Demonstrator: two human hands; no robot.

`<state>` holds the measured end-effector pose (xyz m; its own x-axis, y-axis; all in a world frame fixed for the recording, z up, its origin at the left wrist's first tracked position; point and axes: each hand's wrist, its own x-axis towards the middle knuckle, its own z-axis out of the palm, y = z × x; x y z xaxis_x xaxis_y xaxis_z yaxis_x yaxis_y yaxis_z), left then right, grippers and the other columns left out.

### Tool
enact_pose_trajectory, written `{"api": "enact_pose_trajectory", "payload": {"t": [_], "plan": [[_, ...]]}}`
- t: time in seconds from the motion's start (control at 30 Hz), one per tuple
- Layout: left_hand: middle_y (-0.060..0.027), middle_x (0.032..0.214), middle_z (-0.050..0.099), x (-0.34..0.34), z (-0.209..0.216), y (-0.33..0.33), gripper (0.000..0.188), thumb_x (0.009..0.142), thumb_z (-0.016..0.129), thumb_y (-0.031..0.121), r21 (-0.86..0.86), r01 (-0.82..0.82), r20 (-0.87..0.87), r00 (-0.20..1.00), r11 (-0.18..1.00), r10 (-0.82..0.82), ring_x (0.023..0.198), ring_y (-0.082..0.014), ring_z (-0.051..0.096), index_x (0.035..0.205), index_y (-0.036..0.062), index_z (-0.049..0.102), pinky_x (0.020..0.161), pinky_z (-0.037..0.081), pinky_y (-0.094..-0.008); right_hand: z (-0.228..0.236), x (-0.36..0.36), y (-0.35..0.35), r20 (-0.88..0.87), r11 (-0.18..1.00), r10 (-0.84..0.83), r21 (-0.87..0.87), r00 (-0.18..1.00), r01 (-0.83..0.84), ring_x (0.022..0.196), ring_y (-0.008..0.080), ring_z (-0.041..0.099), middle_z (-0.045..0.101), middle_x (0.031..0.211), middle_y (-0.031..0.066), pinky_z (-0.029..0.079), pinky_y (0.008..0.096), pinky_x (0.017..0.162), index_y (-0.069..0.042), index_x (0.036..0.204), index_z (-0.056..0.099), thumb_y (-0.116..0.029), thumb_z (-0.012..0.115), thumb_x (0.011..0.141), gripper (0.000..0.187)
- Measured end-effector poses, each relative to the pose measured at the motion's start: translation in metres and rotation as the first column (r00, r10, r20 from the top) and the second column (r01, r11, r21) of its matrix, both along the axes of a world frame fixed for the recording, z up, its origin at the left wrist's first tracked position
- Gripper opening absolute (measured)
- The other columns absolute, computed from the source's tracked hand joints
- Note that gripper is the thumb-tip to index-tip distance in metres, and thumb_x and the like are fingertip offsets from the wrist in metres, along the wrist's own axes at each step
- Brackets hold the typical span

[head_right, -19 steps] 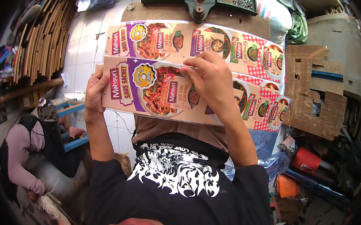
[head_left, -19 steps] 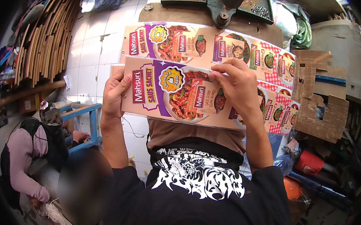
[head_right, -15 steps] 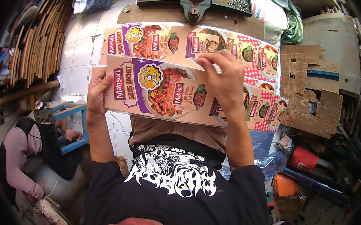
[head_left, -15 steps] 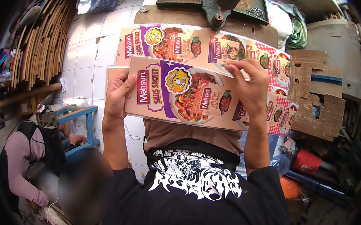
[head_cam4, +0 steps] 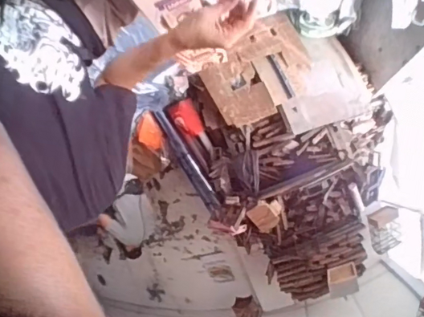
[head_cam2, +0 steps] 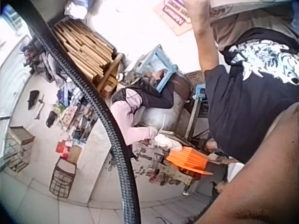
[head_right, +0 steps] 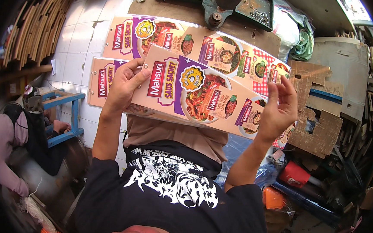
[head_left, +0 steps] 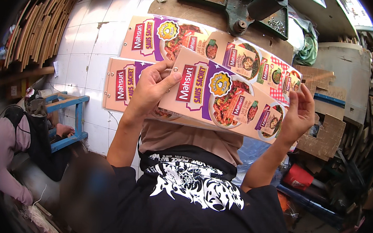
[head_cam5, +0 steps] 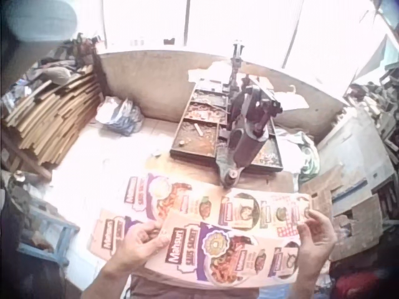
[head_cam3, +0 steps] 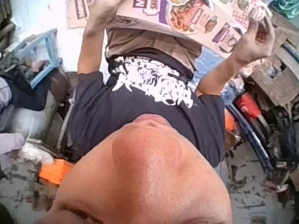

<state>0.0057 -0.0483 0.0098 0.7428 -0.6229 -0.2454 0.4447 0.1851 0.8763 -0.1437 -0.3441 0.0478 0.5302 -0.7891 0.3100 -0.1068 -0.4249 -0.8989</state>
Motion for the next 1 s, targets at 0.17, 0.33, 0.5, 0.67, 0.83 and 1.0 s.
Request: {"api": "enact_pose_trajectory", "payload": {"t": [0.17, 0.33, 0.5, 0.67, 0.83, 1.0], "plan": [[-0.0194, 0.108, 0.069, -0.002, -0.005, 0.007, 0.043, 0.093, 0.059, 0.009, 0.012, 0.02, 0.055, 0.998, 1.0, -0.02, 0.095, -0.0157, 0.068, 0.13, -0.0085, 0.045, 0.084, 0.054, -0.0256, -0.007, 0.04, 0.068, -0.164, 0.88, 0.401, -0.203, 0.901, -0.429, 0.079, 0.0166, 0.066, 0.069, 0.087, 0.0105, 0.052, 0.0285, 0.074, -0.001, 0.12, 0.066, 0.009, 0.071, 0.078, 0.043], [-0.0196, 0.106, 0.069, -0.002, -0.005, 0.004, 0.04, 0.093, 0.06, 0.004, 0.013, -0.02, 0.037, 0.999, 1.0, 0.019, 0.092, -0.015, 0.068, 0.129, -0.0097, 0.048, 0.078, 0.056, -0.0257, -0.005, 0.071, 0.125, -0.19, 0.707, 0.636, -0.245, 0.748, -0.664, 0.075, 0.0255, 0.065, 0.065, 0.086, 0.0128, 0.051, 0.0348, 0.064, -0.002, 0.116, 0.067, 0.005, 0.07, 0.078, 0.038], [-0.0175, 0.107, 0.07, -0.001, -0.012, 0.005, 0.042, 0.094, 0.059, 0.003, -0.015, -0.013, 0.053, 0.999, 1.0, 0.014, 0.093, -0.0122, 0.066, 0.132, -0.0106, 0.047, 0.079, 0.056, -0.0252, -0.017, 0.087, 0.138, -0.266, 0.667, 0.59, -0.371, 0.763, -0.646, 0.079, 0.0282, 0.063, 0.064, 0.088, 0.0132, 0.051, 0.0381, 0.069, -0.002, 0.114, 0.067, 0.001, 0.069, 0.081, 0.033], [-0.0153, 0.107, 0.07, -0.001, -0.009, 0.007, 0.041, 0.094, 0.059, 0.003, -0.013, -0.019, 0.037, 0.999, 1.0, 0.02, 0.092, -0.0104, 0.065, 0.131, -0.0105, 0.049, 0.078, 0.055, -0.0242, -0.015, 0.089, 0.141, -0.291, 0.648, 0.573, -0.411, 0.766, -0.641, 0.079, 0.0287, 0.062, 0.063, 0.087, 0.0134, 0.051, 0.0383, 0.07, -0.001, 0.111, 0.067, 0.002, 0.069, 0.08, 0.03], [-0.0148, 0.107, 0.07, 0.0, -0.006, 0.006, 0.039, 0.094, 0.058, 0.003, -0.023, -0.006, 0.028, 1.0, 1.0, 0.007, 0.092, -0.0097, 0.064, 0.131, -0.0096, 0.051, 0.078, 0.055, -0.0237, -0.015, 0.09, 0.14, -0.295, 0.679, 0.575, -0.348, 0.763, -0.646, 0.079, 0.0288, 0.062, 0.063, 0.087, 0.0141, 0.051, 0.0376, 0.07, 0.0, 0.109, 0.067, 0.003, 0.068, 0.08, 0.029], [-0.0139, 0.107, 0.07, 0.0, -0.007, 0.006, 0.039, 0.094, 0.058, 0.003, -0.027, -0.019, 0.048, 0.999, 0.999, 0.02, 0.092, -0.0091, 0.064, 0.131, -0.0094, 0.051, 0.078, 0.054, -0.0233, -0.018, 0.093, 0.141, -0.319, 0.623, 0.568, -0.436, 0.759, -0.65, 0.077, 0.0284, 0.06, 0.06, 0.085, 0.013, 0.05, 0.0379, 0.068, 0.001, 0.109, 0.065, 0.003, 0.068, 0.08, 0.029]]}}
